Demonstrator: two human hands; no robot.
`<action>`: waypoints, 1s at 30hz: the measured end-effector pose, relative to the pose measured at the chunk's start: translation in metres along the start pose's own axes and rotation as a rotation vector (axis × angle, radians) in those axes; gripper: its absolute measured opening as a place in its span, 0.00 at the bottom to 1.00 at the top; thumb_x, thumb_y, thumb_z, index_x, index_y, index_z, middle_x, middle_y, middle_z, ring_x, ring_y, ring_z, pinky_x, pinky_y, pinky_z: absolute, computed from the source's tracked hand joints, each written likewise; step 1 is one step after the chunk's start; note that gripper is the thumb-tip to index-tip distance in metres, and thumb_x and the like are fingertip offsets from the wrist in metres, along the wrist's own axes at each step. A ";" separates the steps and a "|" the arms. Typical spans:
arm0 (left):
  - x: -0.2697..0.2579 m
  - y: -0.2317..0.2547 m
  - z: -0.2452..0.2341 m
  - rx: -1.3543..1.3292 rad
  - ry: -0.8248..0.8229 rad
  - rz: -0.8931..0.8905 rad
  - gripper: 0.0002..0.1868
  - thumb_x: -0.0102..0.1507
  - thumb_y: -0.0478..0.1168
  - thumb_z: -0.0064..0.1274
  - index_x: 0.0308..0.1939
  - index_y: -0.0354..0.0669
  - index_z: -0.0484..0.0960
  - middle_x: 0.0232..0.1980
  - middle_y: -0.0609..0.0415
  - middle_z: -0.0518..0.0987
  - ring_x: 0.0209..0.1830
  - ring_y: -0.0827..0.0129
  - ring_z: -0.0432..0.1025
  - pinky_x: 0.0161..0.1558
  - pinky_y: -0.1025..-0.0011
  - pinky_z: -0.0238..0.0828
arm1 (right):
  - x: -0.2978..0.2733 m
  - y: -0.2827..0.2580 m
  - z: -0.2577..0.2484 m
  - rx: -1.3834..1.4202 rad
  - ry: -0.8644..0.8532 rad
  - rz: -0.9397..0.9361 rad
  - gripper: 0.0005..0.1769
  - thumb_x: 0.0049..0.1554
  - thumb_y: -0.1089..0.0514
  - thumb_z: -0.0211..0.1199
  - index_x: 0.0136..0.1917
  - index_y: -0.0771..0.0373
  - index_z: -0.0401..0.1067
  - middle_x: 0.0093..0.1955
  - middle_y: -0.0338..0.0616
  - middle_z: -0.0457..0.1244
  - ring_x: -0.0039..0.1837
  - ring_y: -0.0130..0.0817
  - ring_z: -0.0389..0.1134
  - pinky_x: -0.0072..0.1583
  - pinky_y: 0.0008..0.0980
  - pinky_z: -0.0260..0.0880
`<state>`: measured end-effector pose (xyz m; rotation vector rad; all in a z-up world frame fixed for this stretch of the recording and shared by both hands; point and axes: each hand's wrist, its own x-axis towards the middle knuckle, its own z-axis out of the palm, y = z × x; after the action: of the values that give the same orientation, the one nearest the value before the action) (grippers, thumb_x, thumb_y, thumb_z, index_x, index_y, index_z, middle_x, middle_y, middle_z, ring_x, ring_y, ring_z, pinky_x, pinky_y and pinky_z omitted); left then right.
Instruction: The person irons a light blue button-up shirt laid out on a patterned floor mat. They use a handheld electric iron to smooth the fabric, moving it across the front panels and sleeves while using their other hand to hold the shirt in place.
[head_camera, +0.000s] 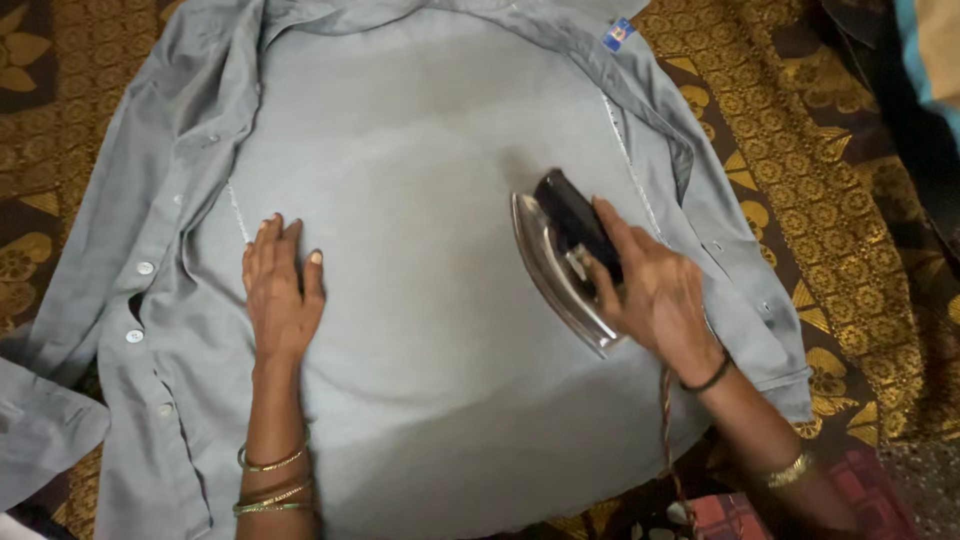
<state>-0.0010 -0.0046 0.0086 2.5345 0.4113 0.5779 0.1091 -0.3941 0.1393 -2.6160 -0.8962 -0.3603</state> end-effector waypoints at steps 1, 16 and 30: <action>0.000 0.000 0.000 0.005 0.001 -0.004 0.24 0.71 0.41 0.48 0.70 0.34 0.72 0.77 0.35 0.65 0.79 0.45 0.55 0.78 0.49 0.43 | 0.006 0.005 0.005 0.004 0.013 -0.009 0.37 0.54 0.59 0.69 0.75 0.66 0.64 0.45 0.57 0.70 0.36 0.48 0.72 0.39 0.43 0.73; 0.000 -0.005 0.004 0.004 0.016 0.017 0.24 0.71 0.41 0.48 0.70 0.34 0.72 0.77 0.35 0.65 0.79 0.44 0.55 0.78 0.48 0.43 | 0.126 0.066 0.078 -0.068 0.109 -0.015 0.36 0.55 0.53 0.70 0.74 0.60 0.65 0.46 0.59 0.70 0.44 0.57 0.73 0.46 0.52 0.72; -0.001 -0.022 0.012 -0.031 0.054 0.075 0.24 0.70 0.42 0.49 0.68 0.36 0.74 0.75 0.35 0.66 0.78 0.44 0.56 0.77 0.49 0.45 | 0.094 0.059 0.059 -0.072 0.096 0.032 0.37 0.55 0.50 0.70 0.73 0.65 0.64 0.41 0.63 0.69 0.42 0.62 0.71 0.46 0.55 0.71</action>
<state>0.0001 0.0089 -0.0128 2.5185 0.3249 0.6772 0.2257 -0.3636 0.1043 -2.6490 -0.8232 -0.5143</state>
